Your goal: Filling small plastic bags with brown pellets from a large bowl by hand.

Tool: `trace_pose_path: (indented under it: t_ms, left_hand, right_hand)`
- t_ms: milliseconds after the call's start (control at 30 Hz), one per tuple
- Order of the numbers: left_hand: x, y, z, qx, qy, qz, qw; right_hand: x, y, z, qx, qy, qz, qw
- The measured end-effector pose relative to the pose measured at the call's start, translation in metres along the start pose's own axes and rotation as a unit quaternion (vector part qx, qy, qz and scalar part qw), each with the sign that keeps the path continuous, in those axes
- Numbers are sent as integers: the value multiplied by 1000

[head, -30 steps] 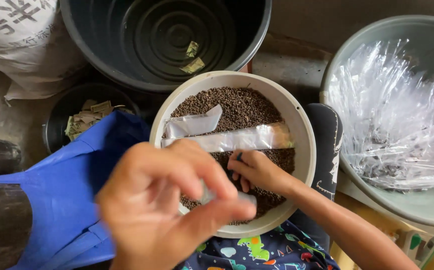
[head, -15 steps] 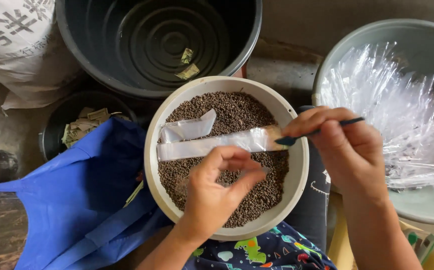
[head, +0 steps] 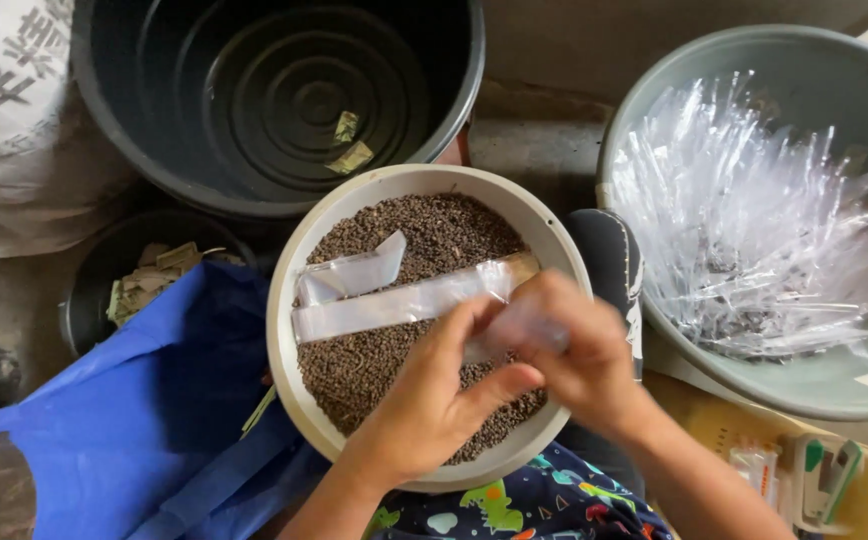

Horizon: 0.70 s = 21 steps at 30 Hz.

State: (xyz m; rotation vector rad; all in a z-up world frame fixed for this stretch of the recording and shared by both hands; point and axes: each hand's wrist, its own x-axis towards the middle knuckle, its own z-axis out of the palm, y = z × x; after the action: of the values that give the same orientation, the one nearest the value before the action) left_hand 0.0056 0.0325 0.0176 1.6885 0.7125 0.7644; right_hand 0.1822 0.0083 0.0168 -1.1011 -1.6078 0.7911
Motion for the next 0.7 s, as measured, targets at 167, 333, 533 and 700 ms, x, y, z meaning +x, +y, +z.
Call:
trace_pose_path:
  t_ms: [167,333,533,700]
  left_hand:
    - [-4,-50,-15,-14,22,0,1000]
    - [1,-30,-21,190,233,31,953]
    - [-7,-36,4,136,182,-3,974]
    - [-2,-24,16,247,186,173,935]
  right_hand:
    - [-21,35,-31,147,138,91,975]
    - [-28,3,1,-64,-90,-11,994]
    - [-39,23,12,46,-140,-5,989]
    - [-33,53,31,236,72,300,921]
